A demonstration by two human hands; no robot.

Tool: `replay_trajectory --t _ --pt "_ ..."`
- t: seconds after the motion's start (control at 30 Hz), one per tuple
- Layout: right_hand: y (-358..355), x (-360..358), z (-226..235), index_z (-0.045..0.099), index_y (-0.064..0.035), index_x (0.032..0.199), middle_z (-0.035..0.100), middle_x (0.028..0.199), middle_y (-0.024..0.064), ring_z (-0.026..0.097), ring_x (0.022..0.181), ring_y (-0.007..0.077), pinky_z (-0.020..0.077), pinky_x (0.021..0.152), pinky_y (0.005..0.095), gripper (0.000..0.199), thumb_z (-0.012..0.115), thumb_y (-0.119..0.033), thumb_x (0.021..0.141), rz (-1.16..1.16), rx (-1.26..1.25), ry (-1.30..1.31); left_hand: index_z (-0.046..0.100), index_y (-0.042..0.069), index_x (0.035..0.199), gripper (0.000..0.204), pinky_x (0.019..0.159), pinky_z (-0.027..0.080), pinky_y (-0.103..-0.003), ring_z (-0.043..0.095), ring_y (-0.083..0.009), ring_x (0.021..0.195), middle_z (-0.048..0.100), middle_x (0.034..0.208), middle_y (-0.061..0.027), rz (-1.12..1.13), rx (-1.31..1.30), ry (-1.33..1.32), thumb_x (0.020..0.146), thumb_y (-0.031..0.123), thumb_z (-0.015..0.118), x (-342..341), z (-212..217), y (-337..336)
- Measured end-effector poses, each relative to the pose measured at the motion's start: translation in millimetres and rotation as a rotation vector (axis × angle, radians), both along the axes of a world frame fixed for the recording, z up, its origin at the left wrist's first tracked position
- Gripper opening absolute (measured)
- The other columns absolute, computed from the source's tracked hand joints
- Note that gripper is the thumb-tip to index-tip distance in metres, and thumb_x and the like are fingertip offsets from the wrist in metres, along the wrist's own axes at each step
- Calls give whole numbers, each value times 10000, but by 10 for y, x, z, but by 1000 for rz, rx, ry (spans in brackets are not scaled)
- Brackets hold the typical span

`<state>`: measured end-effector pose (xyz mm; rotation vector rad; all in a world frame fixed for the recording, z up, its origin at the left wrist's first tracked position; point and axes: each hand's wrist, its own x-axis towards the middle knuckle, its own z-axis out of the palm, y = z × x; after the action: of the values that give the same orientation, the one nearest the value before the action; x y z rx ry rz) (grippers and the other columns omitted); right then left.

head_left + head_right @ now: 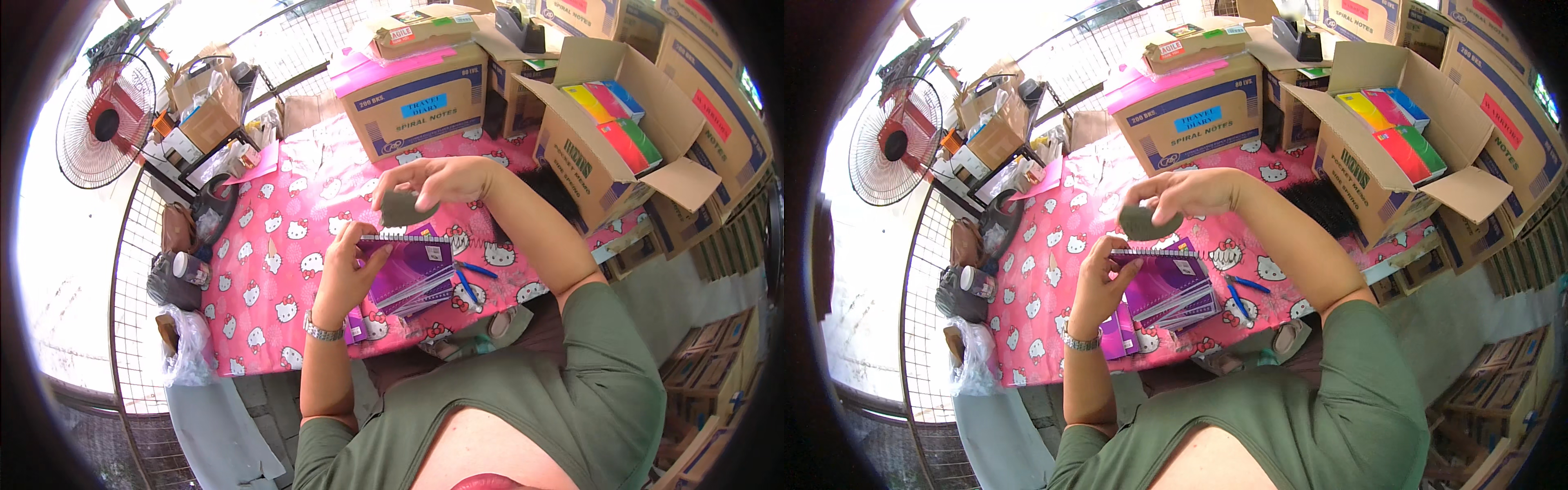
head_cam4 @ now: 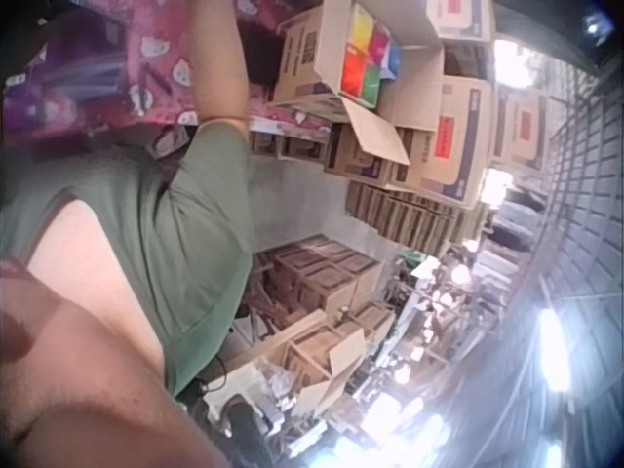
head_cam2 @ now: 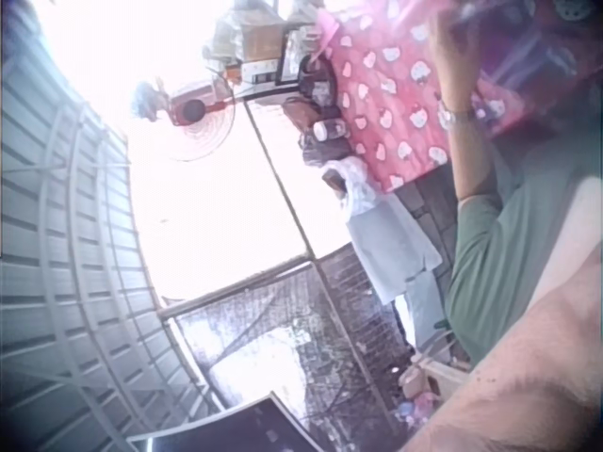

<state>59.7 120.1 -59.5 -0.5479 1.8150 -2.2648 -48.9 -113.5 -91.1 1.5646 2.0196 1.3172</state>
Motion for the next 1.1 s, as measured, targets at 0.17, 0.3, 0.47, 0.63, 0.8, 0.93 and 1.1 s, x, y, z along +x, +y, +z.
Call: replay_trajectory --t 0.17,0.3,0.47,0.63,0.8,0.93,1.1 --pt "26 -40 -1 642 -81 1267 619 1041 17 559 961 90 435 854 238 467 692 -235 829 -135 539 1 564 -10 1087 276 678 491 -221 593 -66 801 612 976 -31 -15 -55 -112 864 -30 725 -64 -58 29" --pt "14 5 7 660 -107 1265 642 1138 58 575 1102 211 469 950 355 520 776 -256 781 -111 420 -181 553 -6 1071 255 707 507 -217 588 -62 818 601 965 -17 23 -59 -170 876 -34 715 -63 -86 31" --pt "1069 551 -1006 667 -185 1292 678 1130 117 649 1111 292 539 892 412 593 776 -442 769 -1095 1142 -309 543 -8 1076 199 650 553 -232 589 -72 829 580 933 -22 88 -40 -315 923 -21 669 -23 -56 -17" --pt "1316 1530 -2151 681 -206 1216 525 1385 153 408 1334 432 361 1059 591 447 763 -387 815 -1917 1559 -490 564 -33 1044 182 572 570 -248 635 -100 727 633 889 -72 95 128 -350 917 20 684 96 -88 58" --pt "-171 793 -373 681 -49 1147 680 1117 117 602 1118 298 428 1003 419 255 552 -217 1006 -1528 983 526 605 -49 1000 163 550 555 -244 673 -120 661 679 830 -92 202 158 -373 897 25 708 145 -252 -18" --pt "-646 344 -44 705 -115 1068 705 1086 25 606 1117 232 324 1061 458 255 572 -320 994 -934 1508 470 630 -35 969 135 526 538 -228 671 -103 639 690 777 -80 179 196 -403 893 32 719 148 -210 60" --pt "-683 88 185 680 -122 952 685 933 23 612 1050 216 349 1003 442 175 726 -271 872 -632 1397 169 623 -35 949 98 528 551 -229 652 -86 650 686 794 -72 177 226 -447 910 11 701 83 -283 -56"
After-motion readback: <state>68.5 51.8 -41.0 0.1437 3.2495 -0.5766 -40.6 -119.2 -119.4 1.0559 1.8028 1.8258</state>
